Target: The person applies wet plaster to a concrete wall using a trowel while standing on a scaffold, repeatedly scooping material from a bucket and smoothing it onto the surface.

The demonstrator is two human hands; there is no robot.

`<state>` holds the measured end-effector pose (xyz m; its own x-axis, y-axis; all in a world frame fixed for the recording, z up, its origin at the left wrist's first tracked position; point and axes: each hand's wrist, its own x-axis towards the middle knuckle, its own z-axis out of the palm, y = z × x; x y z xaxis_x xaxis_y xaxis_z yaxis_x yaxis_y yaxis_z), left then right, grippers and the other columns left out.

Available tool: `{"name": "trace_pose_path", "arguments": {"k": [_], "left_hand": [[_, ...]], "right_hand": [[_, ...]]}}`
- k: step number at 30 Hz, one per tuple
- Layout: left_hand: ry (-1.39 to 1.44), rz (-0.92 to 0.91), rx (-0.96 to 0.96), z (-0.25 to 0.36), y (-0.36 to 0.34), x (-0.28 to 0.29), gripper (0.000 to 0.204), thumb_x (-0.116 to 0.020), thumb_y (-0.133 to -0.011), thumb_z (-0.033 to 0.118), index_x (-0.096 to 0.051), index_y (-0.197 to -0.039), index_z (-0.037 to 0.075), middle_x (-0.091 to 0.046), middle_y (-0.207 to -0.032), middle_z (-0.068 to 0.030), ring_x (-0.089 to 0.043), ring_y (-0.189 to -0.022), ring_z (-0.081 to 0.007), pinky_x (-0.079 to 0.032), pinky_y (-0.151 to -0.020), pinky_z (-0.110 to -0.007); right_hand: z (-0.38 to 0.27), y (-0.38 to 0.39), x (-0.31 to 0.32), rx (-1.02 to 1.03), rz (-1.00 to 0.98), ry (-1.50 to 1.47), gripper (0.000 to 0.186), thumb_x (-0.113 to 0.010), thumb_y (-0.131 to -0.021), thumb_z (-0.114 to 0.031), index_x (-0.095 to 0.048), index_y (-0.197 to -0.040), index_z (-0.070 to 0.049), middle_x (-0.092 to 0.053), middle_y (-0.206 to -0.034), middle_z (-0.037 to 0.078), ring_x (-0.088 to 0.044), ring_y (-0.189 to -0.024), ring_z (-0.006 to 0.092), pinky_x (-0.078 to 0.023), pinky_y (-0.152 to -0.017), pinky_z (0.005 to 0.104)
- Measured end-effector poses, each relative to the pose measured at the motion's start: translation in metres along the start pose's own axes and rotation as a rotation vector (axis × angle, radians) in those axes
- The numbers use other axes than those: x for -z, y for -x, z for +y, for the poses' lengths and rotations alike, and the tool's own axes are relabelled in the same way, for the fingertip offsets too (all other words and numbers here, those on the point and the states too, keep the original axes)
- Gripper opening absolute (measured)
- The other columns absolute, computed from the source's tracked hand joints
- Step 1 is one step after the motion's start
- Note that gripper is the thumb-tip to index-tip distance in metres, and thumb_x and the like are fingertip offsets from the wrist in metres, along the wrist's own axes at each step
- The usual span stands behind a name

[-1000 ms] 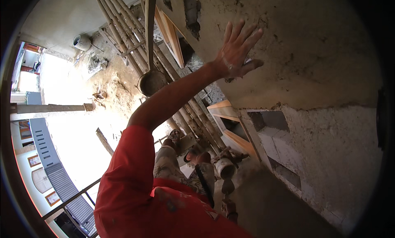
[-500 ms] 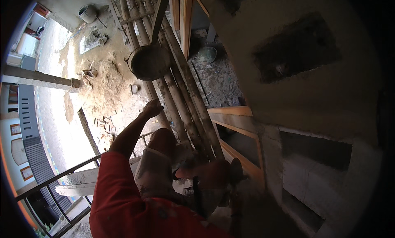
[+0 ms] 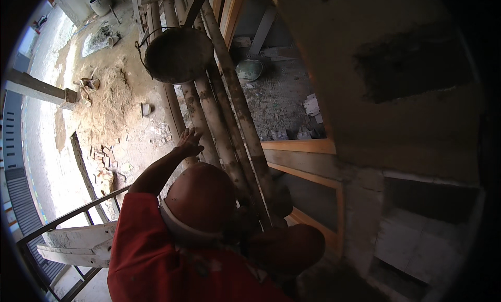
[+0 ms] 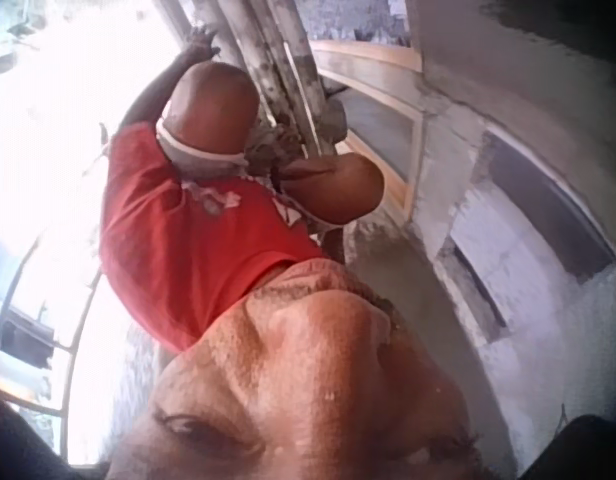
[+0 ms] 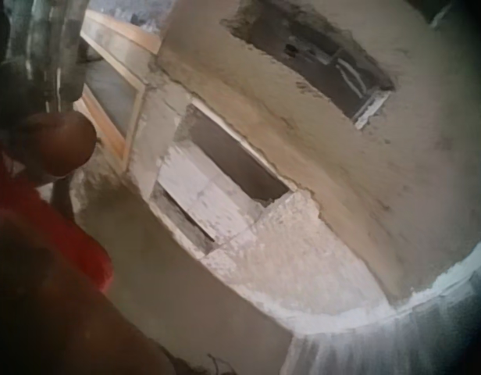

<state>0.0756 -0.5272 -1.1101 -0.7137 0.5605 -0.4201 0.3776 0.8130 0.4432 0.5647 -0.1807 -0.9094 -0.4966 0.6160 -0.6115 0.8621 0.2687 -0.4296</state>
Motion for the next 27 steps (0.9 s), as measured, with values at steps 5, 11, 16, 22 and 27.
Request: {"name": "trace_pose_path", "arguments": {"k": [5,11,16,22,27], "left_hand": [[0.108,0.116,-0.056,-0.009,-0.011,-0.02,0.066,-0.071,-0.074,0.033,-0.051,-0.132,0.01,-0.05,-0.132,-0.0223,-0.042,-0.127,-0.0381,-0.028,-0.109,-0.051],[1.308,0.603,0.354,-0.006,-0.084,0.063,0.087,-0.067,-0.085,0.044,-0.019,-0.152,0.016,-0.038,-0.144,-0.0226,-0.051,-0.116,-0.037,-0.045,-0.095,-0.041],[1.625,0.651,0.295,-0.029,-0.114,0.167,0.081,-0.06,-0.083,0.06,-0.043,-0.14,0.005,-0.045,-0.14,-0.0154,-0.044,-0.125,-0.0312,-0.045,-0.094,-0.045],[2.042,0.814,0.341,-0.076,-0.14,0.183,0.059,-0.076,-0.078,0.032,-0.057,-0.119,-0.006,-0.061,-0.113,-0.0194,-0.064,-0.091,-0.0312,-0.058,-0.071,-0.044],[1.989,0.364,0.039,-0.134,-0.131,0.192,0.054,-0.055,-0.092,0.043,-0.054,-0.133,0.009,-0.056,-0.132,-0.0098,-0.058,-0.115,-0.0295,-0.053,-0.09,-0.043]], "right_hand": [[0.003,0.013,0.01,-0.036,0.02,0.021,0.04,-0.067,-0.085,-0.02,-0.057,-0.121,-0.005,-0.06,-0.108,0.011,-0.06,-0.1,0.0227,-0.05,-0.084,0.0342],[0.005,0.027,0.012,-0.064,0.051,0.032,0.041,-0.067,-0.084,-0.021,-0.057,-0.121,-0.005,-0.06,-0.107,0.011,-0.06,-0.1,0.0236,-0.05,-0.084,0.0349],[-0.002,0.033,0.009,-0.06,0.073,0.032,0.042,-0.068,-0.084,-0.021,-0.056,-0.121,-0.005,-0.061,-0.106,0.012,-0.061,-0.099,0.0245,-0.05,-0.084,0.0354],[-0.006,0.035,0.003,-0.047,0.116,0.004,0.043,-0.068,-0.083,-0.021,-0.056,-0.12,-0.005,-0.061,-0.105,0.012,-0.061,-0.098,0.0254,-0.05,-0.083,0.0361],[-0.021,0.022,-0.001,0.005,0.151,0.016,0.043,-0.068,-0.083,-0.022,-0.056,-0.12,-0.005,-0.062,-0.104,0.012,-0.061,-0.097,0.0262,-0.05,-0.083,0.0367]]}}
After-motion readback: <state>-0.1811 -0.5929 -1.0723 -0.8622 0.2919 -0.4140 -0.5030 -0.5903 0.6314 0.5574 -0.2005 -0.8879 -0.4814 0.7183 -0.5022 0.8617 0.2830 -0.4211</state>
